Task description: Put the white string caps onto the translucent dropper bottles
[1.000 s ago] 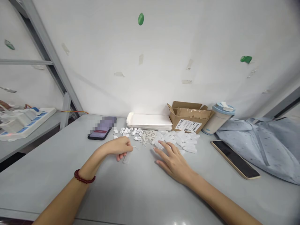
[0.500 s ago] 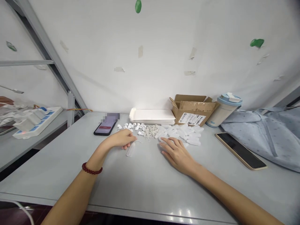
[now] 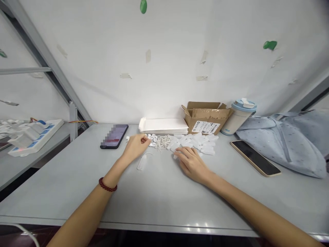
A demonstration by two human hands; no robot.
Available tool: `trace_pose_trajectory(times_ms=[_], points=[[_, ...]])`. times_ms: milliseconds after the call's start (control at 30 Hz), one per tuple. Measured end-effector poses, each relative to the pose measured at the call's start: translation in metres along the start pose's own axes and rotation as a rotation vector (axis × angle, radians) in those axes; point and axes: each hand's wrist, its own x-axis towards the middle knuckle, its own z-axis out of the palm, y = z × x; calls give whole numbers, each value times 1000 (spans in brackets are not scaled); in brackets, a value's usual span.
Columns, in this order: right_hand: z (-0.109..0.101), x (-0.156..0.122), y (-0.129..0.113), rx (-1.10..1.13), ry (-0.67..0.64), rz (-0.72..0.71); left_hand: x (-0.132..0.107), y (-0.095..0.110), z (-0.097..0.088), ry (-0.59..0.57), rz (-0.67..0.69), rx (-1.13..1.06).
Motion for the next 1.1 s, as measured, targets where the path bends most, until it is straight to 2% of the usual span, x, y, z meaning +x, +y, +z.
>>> trace_pose_trajectory(times_ms=[67,200,567,833,1000,1100], points=[[2,1,1,-4,0,7,-1,4,8,4,111,25],[7,0,4,-13,33,5,-4,6,21,-59,269,79],[7,-3,4,23,10,-34,-7,2,30,-112,419,222],[5,-3,2,-11,2,-45,-4,-3,28,59,421,230],[6,-4,1,23,86,-24,-6,-1,29,212,460,163],[8,-5,1,42,154,-29,-8,4,29,263,424,102]])
